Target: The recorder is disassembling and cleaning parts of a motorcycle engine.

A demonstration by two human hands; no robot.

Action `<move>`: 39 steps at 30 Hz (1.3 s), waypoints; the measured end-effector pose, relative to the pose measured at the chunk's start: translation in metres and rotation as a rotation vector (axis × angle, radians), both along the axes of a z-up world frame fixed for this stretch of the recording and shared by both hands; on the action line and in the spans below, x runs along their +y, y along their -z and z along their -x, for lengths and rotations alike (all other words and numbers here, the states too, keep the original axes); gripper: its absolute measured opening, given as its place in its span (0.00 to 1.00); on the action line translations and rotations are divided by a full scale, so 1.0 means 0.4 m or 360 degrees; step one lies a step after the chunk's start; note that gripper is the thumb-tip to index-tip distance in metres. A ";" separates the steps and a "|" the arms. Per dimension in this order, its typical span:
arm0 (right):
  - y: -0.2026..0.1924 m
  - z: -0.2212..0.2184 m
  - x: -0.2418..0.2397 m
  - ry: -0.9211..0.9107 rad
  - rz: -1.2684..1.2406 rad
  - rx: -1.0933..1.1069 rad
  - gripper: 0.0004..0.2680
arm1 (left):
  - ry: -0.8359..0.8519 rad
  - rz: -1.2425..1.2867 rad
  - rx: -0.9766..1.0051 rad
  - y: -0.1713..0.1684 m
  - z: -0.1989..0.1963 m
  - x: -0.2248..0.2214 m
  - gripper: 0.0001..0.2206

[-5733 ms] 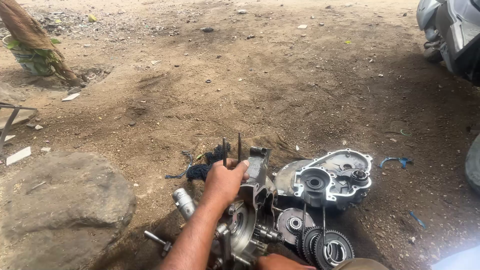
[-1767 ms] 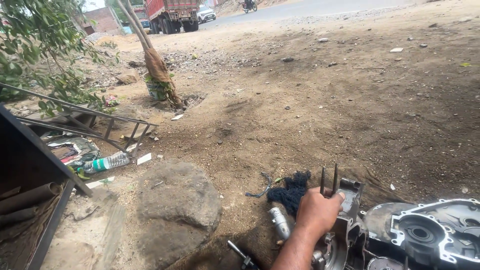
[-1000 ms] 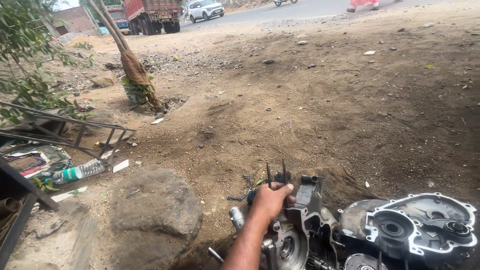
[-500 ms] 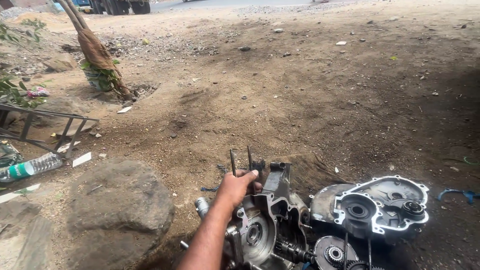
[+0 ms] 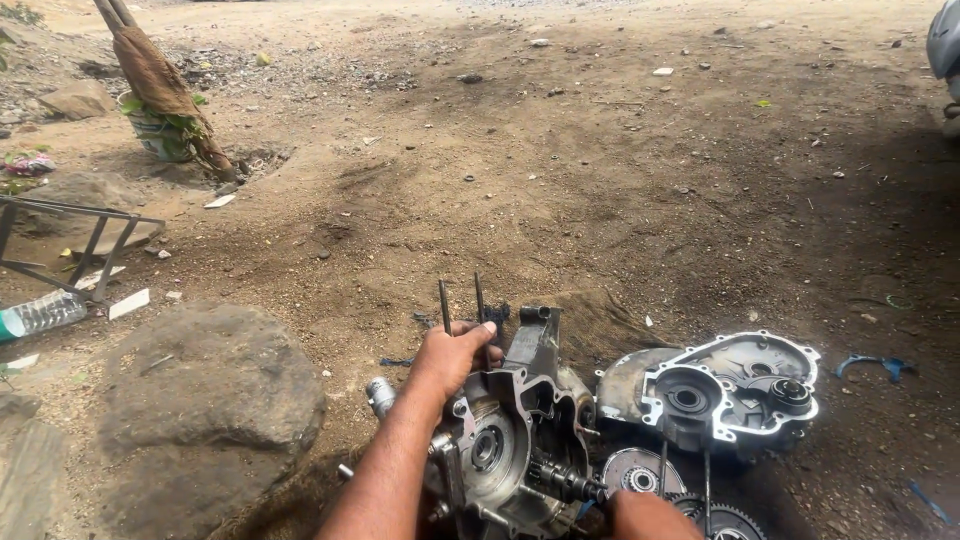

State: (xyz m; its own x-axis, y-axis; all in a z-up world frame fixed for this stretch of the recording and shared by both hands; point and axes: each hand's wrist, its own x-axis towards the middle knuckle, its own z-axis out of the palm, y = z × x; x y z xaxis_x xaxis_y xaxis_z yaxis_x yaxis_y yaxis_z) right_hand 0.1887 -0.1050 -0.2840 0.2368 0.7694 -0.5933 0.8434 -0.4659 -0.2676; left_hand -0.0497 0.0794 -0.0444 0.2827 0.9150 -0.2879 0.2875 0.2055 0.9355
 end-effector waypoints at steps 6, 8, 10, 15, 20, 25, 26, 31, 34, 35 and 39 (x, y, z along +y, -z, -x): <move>-0.278 0.080 -0.009 0.0496 -0.0157 0.0089 0.21 | 0.0007 0.0029 -0.0043 -0.016 0.002 -0.001 0.13; -0.211 0.118 0.004 0.0670 -0.0421 0.0667 0.22 | 0.0008 0.0016 -0.0029 -0.013 0.005 0.001 0.13; 0.008 0.163 0.034 0.0461 -0.0459 0.0989 0.22 | 0.0010 0.0019 -0.0043 -0.009 0.004 0.002 0.13; 0.230 0.205 0.058 -0.0051 -0.0767 0.1346 0.23 | 0.0013 -0.0019 -0.0021 -0.002 0.001 0.007 0.13; 0.090 0.231 0.027 -0.0334 -0.0497 0.0696 0.26 | 0.0005 0.0027 0.0280 -0.064 -0.015 -0.045 0.12; 0.193 0.184 0.036 -0.0645 -0.0414 0.0242 0.24 | 0.0049 -0.0112 0.0301 -0.058 -0.036 -0.074 0.12; 0.191 0.181 0.035 -0.0720 -0.0370 0.0093 0.23 | 0.0048 -0.0117 0.0304 -0.054 -0.040 -0.083 0.12; 0.170 0.229 0.011 -0.0484 -0.0664 0.0418 0.21 | 0.0050 -0.0150 0.0228 -0.050 -0.035 -0.073 0.12; 0.077 0.245 -0.022 -0.0463 -0.0864 0.0547 0.22 | 0.0033 -0.0094 0.0233 -0.062 -0.028 -0.068 0.13; 0.038 0.251 -0.019 -0.0509 -0.0930 0.0553 0.23 | 0.0005 -0.0075 0.0296 -0.074 -0.022 -0.060 0.13; -0.021 0.220 0.000 -0.0532 -0.0748 0.0545 0.24 | 0.0032 -0.0058 0.0198 -0.041 -0.014 -0.030 0.12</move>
State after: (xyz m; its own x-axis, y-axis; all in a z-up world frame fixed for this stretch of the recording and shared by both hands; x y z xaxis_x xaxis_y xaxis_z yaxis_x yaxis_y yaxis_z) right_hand 0.1006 -0.1048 -0.2755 -0.2013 0.9635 -0.1763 0.7536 0.0374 -0.6563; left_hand -0.0441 0.0674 -0.0279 0.2653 0.9200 -0.2884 0.4055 0.1649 0.8991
